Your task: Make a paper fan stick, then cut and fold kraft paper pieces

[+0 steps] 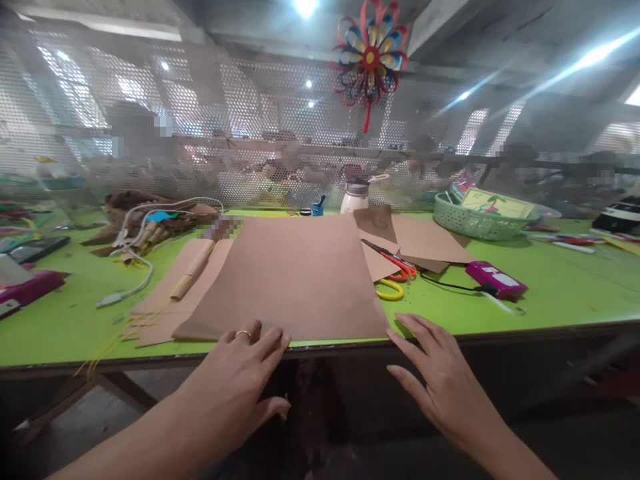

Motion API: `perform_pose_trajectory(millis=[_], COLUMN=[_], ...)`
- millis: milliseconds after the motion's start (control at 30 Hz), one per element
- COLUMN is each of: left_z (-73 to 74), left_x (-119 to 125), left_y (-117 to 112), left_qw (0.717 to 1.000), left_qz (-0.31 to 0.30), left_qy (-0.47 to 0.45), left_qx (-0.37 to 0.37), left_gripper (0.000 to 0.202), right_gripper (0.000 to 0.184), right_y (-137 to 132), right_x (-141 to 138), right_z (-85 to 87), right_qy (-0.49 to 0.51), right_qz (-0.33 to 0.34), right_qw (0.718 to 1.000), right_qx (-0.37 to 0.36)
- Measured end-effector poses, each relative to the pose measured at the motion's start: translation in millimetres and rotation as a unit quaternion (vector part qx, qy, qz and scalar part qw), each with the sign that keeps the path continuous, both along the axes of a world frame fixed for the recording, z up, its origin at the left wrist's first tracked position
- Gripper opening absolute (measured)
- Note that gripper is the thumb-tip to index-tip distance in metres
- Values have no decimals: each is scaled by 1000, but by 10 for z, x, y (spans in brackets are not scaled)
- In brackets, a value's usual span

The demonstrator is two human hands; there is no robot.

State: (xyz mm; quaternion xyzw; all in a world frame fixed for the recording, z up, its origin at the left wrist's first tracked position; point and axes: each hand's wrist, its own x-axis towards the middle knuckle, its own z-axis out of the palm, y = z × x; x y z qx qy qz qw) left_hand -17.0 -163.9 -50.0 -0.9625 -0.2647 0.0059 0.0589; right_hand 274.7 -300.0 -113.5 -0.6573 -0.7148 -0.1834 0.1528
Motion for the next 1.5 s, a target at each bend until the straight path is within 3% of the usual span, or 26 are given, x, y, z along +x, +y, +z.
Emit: perform_pose_trajectory(millis=[133,233,367,467,733,1167,1500], left_z=[-31,-51,-100,-140,-128,-207,-223], left_x=[-11,-21,-40,-76,-331,-934,-1065], left_y=[-6,-25,-58,-73,-28,44,60], left_qw=[1000,1000,999,997,996,990,977], left_qz=[6,5,-8,-10,-3,106,161], left_qy=[-14,-21,-35,-52,-81,-95,-124], left_qx=[2,9,35,51,41,16,68], left_gripper=[61,59,60,63,64,67,56], right_gripper=[40,48,57,56,52,57,54], right_y=[33,169,409,520,600,621,597], right_x=[-108,-416,-897,-1039,-929,-908,-921], right_z=[-6,42,9,-85,-169,-249,-256], right_qy=[25,36,-52,-96,-117,-116,-111], right_qz=[1,12,101,131,156,161,150], right_qw=[996,990,991,984,974,972,976], right_qx=[89,136,70,72,117,124,110])
